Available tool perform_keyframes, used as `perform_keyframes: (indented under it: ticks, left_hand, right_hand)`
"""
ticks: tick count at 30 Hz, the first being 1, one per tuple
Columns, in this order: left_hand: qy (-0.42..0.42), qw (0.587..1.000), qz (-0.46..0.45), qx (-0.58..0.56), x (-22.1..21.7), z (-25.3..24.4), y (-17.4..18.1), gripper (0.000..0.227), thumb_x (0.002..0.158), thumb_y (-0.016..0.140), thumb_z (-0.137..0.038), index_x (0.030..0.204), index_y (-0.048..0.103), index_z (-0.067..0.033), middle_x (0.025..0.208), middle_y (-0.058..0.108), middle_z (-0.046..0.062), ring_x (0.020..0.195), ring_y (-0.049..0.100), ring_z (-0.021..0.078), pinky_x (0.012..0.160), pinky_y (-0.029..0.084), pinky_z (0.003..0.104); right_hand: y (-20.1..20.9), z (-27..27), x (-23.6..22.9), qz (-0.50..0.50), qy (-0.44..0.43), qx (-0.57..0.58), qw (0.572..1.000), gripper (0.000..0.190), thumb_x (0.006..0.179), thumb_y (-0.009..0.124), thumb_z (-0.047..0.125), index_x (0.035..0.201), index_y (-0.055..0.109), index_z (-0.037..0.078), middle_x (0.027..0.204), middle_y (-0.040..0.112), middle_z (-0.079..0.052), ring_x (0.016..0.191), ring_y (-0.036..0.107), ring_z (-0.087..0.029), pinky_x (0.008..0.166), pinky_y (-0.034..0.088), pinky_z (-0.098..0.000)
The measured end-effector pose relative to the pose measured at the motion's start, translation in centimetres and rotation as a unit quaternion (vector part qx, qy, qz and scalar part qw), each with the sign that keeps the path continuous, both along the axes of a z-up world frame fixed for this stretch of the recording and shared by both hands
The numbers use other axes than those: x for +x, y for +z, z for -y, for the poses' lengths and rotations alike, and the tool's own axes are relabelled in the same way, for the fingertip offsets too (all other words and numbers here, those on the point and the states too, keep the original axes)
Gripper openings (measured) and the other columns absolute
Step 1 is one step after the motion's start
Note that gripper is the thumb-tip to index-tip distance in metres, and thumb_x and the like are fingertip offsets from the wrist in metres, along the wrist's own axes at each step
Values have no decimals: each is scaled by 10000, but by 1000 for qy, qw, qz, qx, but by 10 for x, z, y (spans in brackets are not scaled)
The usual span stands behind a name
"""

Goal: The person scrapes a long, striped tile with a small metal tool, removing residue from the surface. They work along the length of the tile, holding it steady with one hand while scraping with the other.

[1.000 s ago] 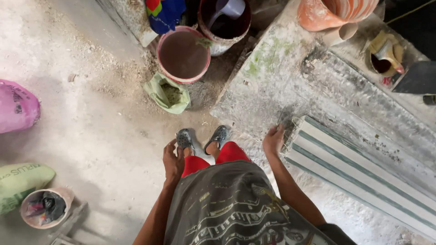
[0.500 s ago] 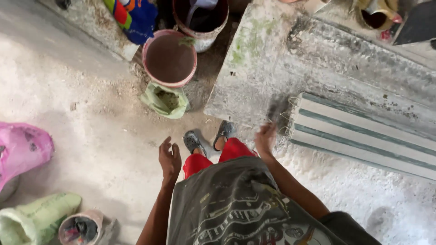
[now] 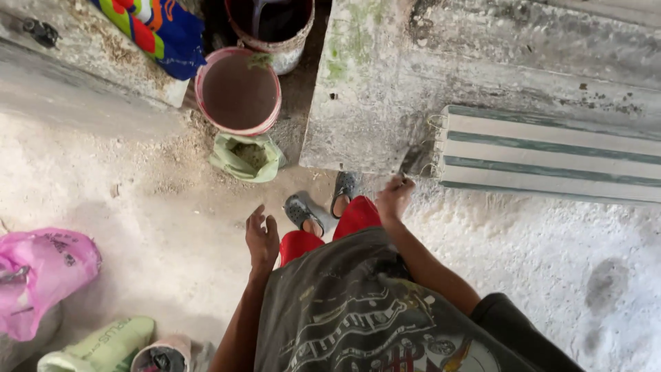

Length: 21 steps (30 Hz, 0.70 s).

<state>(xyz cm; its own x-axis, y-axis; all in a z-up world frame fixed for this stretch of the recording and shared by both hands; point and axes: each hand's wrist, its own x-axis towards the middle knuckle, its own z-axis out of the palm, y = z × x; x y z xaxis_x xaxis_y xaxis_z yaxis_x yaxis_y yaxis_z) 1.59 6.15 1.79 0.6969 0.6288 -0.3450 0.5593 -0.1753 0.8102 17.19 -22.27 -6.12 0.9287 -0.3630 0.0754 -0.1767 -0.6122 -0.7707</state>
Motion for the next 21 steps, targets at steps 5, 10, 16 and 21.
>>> perform_keyframes:
  ticks: [5,10,16,21]
  left_hand:
    - [-51,998,-33,22,-19,-4,-14,392,972,581,-183,1343,606,-60,1265,607,222,1181,638,420,917,596,478]
    - [-67,997,-25,21,-3,-13,8,404,968,581,-175,1353,597,-51,1288,595,236,1194,629,424,926,590,487]
    - [-70,996,-52,16,-14,-24,4,410,990,564,-176,1377,584,-44,1326,582,237,1227,616,419,960,570,489]
    - [-98,993,-63,14,-9,-9,18,412,982,581,-169,1373,587,-38,1333,580,236,1233,615,421,969,569,488]
  right_hand:
    - [71,-97,-28,-251,231,265,902,335,1035,547,370,1122,609,53,758,692,-166,460,675,-277,336,555,-381]
    - [31,-39,-32,-29,279,64,958,251,985,606,205,1203,567,85,898,655,-156,748,701,-393,651,517,-476]
    - [-9,43,-34,62,51,-251,965,183,1067,565,255,1119,540,81,728,633,-104,593,664,-373,554,535,-426]
    - [61,-83,-49,-136,187,54,972,376,817,657,113,1174,647,-4,823,713,-260,730,665,-535,615,513,-601]
